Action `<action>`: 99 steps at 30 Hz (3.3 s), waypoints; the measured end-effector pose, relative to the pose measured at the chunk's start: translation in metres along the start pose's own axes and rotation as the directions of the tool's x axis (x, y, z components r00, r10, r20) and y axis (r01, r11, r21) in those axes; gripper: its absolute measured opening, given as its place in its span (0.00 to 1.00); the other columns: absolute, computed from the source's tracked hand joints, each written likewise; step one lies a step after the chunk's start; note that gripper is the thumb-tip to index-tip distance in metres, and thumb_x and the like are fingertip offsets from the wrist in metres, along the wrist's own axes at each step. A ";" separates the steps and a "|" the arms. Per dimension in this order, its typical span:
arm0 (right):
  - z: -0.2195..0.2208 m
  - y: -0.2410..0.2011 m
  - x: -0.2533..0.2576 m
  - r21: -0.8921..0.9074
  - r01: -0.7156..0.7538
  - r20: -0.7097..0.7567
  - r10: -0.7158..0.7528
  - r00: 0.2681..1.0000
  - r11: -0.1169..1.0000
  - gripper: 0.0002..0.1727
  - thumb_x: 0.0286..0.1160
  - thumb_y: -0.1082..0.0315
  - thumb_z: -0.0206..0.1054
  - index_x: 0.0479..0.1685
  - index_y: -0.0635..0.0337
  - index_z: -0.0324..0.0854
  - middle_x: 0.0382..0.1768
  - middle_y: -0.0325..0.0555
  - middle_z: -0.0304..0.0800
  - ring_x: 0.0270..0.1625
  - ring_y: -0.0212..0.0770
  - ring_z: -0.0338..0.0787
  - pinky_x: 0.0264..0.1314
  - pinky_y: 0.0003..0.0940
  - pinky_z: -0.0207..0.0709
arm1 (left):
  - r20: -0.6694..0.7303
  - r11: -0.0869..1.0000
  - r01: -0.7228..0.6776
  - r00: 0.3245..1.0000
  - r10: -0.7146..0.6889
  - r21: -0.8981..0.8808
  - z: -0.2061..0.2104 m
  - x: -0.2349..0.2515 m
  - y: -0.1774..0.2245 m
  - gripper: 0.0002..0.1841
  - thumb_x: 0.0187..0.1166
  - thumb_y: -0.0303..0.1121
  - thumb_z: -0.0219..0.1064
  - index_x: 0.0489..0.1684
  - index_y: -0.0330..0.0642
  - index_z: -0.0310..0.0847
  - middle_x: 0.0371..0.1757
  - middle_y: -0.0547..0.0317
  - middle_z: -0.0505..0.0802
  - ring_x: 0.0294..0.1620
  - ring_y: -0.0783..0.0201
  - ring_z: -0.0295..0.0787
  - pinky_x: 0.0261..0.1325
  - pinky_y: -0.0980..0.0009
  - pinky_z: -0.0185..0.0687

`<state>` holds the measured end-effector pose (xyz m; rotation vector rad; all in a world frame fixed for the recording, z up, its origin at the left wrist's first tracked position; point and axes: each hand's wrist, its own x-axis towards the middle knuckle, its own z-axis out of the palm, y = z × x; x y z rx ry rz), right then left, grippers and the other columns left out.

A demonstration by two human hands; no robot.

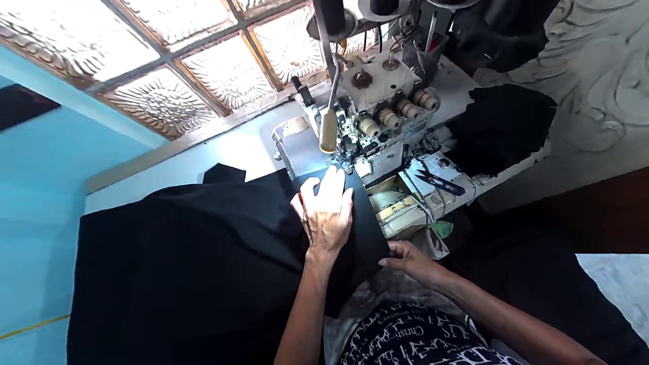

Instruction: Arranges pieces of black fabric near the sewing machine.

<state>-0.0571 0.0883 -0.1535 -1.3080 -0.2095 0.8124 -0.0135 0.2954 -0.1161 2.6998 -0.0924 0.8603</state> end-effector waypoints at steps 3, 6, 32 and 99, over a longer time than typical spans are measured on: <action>0.001 0.001 -0.001 0.002 0.015 -0.017 -0.015 1.000 1.000 0.07 0.76 0.79 0.63 0.45 0.62 0.84 0.34 0.28 0.90 0.39 0.19 0.88 0.51 0.20 0.83 | -0.004 1.000 0.006 1.000 -0.006 -0.001 0.002 0.003 0.001 0.21 0.88 0.41 0.54 0.69 0.45 0.87 0.73 0.56 0.89 0.73 0.45 0.79 0.68 0.44 0.63; 0.004 0.006 -0.003 -0.012 0.014 -0.038 -0.014 0.999 1.000 0.06 0.77 0.79 0.63 0.43 0.62 0.84 0.32 0.27 0.89 0.38 0.19 0.87 0.50 0.20 0.82 | 0.002 1.000 0.003 1.000 -0.003 0.016 0.000 0.002 0.002 0.22 0.89 0.41 0.54 0.73 0.45 0.84 0.75 0.57 0.88 0.75 0.45 0.77 0.68 0.44 0.63; 0.053 0.054 -0.014 -0.399 -0.153 0.242 0.265 0.933 0.904 0.12 0.79 0.76 0.59 0.56 0.68 0.82 0.43 0.38 0.95 0.47 0.28 0.93 0.59 0.27 0.86 | 0.581 0.171 0.850 -0.181 -0.794 0.498 -0.081 -0.411 0.017 0.21 0.89 0.25 0.53 0.78 0.29 0.73 0.79 0.32 0.78 0.80 0.33 0.74 0.76 0.39 0.72; 0.122 -0.066 0.034 -0.330 0.566 0.722 -0.184 0.667 0.755 0.05 0.55 0.75 0.73 0.27 0.56 0.83 0.23 0.28 0.84 0.27 0.15 0.79 0.27 0.13 0.71 | -0.725 0.598 0.768 0.275 -0.632 -0.230 -0.407 -0.287 -0.063 0.08 0.72 0.21 0.71 0.23 0.31 0.79 0.18 0.62 0.83 0.22 0.72 0.82 0.24 0.77 0.75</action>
